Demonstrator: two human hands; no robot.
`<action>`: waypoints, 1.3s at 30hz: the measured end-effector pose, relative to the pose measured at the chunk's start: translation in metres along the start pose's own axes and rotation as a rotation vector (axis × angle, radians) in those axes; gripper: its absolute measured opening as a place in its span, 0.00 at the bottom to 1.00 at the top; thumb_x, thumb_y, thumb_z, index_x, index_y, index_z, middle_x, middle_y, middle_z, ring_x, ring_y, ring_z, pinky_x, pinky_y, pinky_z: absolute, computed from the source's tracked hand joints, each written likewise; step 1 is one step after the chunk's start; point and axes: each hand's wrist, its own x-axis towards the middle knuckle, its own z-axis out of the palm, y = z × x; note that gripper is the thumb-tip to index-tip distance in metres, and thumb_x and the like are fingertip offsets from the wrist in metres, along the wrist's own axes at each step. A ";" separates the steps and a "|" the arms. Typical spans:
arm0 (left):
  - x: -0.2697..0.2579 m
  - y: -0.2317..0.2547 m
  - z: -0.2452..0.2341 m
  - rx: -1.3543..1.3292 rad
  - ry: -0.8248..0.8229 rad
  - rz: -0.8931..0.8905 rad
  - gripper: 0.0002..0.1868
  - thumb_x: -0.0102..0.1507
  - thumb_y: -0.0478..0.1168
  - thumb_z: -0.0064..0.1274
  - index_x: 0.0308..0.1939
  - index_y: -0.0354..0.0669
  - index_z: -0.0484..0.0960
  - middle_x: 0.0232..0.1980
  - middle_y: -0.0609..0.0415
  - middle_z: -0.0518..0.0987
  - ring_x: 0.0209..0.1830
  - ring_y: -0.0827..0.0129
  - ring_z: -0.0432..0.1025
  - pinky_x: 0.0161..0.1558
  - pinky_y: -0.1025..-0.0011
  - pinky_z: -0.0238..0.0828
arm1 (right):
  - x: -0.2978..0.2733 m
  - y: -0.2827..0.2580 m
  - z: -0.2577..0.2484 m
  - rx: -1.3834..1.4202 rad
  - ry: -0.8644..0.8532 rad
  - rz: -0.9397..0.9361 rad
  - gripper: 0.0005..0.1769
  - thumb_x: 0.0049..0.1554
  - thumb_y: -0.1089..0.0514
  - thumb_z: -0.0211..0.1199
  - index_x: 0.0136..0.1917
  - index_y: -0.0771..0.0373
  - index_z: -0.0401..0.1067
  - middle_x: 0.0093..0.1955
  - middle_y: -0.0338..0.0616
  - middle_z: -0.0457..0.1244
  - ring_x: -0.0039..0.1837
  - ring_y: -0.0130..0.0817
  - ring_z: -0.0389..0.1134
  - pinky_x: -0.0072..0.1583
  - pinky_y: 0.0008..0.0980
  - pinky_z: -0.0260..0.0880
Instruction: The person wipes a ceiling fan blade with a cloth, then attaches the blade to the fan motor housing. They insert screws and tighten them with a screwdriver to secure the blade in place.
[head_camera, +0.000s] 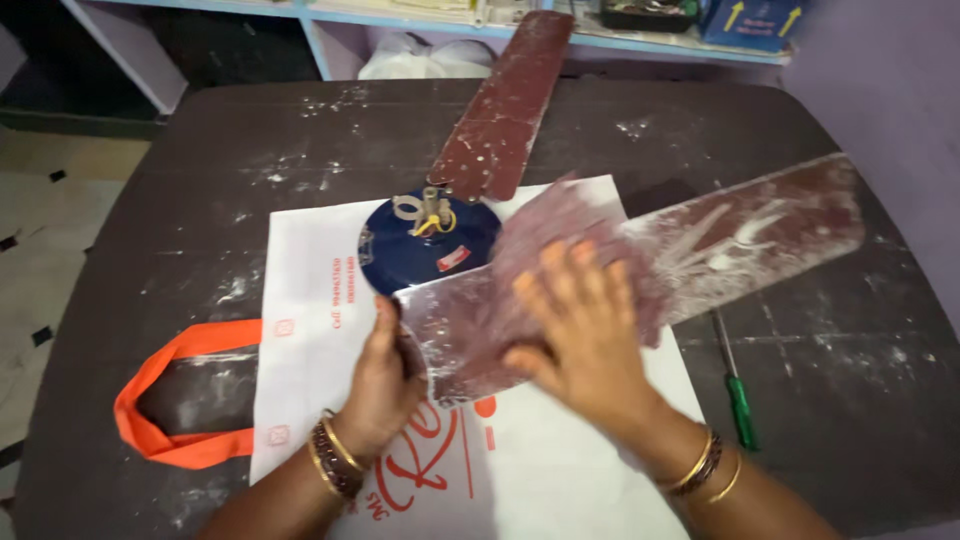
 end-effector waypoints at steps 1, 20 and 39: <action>-0.001 -0.003 0.003 -0.011 -0.044 -0.012 0.37 0.66 0.66 0.29 0.70 0.47 0.67 0.65 0.55 0.77 0.64 0.66 0.73 0.62 0.65 0.72 | 0.001 -0.013 0.002 0.021 -0.054 -0.097 0.44 0.56 0.32 0.61 0.78 0.55 0.58 0.83 0.54 0.44 0.84 0.55 0.37 0.78 0.62 0.31; -0.008 -0.042 -0.008 -0.081 -0.241 -0.133 0.46 0.67 0.74 0.24 0.68 0.40 0.70 0.61 0.49 0.79 0.56 0.64 0.77 0.55 0.67 0.77 | -0.004 -0.053 0.000 0.117 -0.149 -0.427 0.24 0.57 0.50 0.63 0.66 0.56 0.73 0.69 0.41 0.62 0.78 0.44 0.55 0.77 0.57 0.43; 0.011 -0.034 -0.036 -0.177 0.104 -0.017 0.22 0.67 0.66 0.42 0.38 0.54 0.74 0.32 0.74 0.66 0.28 0.90 0.55 0.32 0.87 0.54 | 0.014 0.029 -0.014 0.053 0.019 -0.058 0.26 0.64 0.44 0.53 0.68 0.62 0.67 0.73 0.57 0.58 0.79 0.56 0.51 0.78 0.59 0.42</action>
